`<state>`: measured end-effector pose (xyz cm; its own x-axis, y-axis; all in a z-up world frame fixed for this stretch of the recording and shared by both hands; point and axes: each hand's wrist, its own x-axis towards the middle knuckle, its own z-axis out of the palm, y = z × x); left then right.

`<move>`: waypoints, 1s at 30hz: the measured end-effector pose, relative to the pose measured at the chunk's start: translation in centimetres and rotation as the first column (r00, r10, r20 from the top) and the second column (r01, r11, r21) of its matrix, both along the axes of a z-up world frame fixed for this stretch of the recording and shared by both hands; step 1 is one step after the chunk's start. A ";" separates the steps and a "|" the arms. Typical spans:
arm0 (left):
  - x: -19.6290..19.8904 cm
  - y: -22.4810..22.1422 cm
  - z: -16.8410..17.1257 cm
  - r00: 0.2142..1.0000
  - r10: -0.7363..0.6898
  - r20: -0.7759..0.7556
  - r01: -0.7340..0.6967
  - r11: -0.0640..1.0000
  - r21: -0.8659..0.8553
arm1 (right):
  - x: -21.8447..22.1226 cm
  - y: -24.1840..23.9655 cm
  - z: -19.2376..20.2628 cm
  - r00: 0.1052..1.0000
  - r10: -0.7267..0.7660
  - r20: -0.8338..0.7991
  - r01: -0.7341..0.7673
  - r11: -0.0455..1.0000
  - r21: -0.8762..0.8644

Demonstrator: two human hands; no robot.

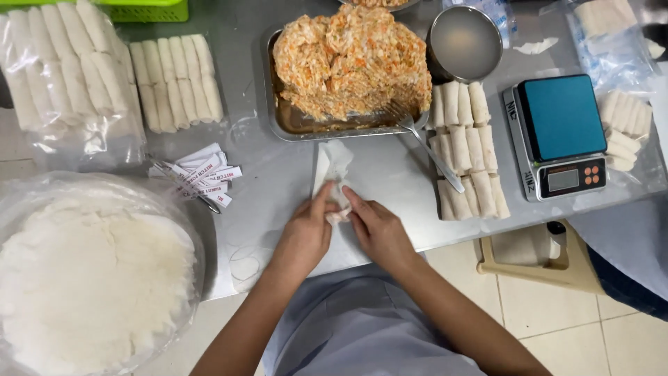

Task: A person is seen wrapping lumpia by placing a spoonful of filling onto a thin wrapper and rolling it tightly into a cylindrical shape on a metal work surface.

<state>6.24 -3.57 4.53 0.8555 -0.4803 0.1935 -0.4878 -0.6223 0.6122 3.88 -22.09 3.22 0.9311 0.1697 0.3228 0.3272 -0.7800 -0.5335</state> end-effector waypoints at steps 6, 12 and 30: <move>-0.6 0.1 -0.6 0.997 0.047 0.063 -0.033 0.979 -0.201 | -0.2 1.1 1.1 0.966 -0.030 -0.257 0.071 0.985 0.155; -1.2 0.6 -3.0 0.941 -0.030 0.338 0.064 0.994 -0.089 | 6.5 -9.8 3.6 0.978 0.103 0.181 -0.114 0.992 0.054; -6.7 1.7 -1.7 0.988 -0.133 0.080 0.147 0.967 -0.210 | 7.9 -10.6 6.9 0.928 -0.339 -0.157 0.007 0.434 -0.901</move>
<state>-0.46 -1.86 2.85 0.7648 -0.5354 0.3583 -0.6039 -0.4023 0.6881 11.83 -32.67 10.17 0.9854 0.0273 -0.1678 0.0989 -0.8949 0.4351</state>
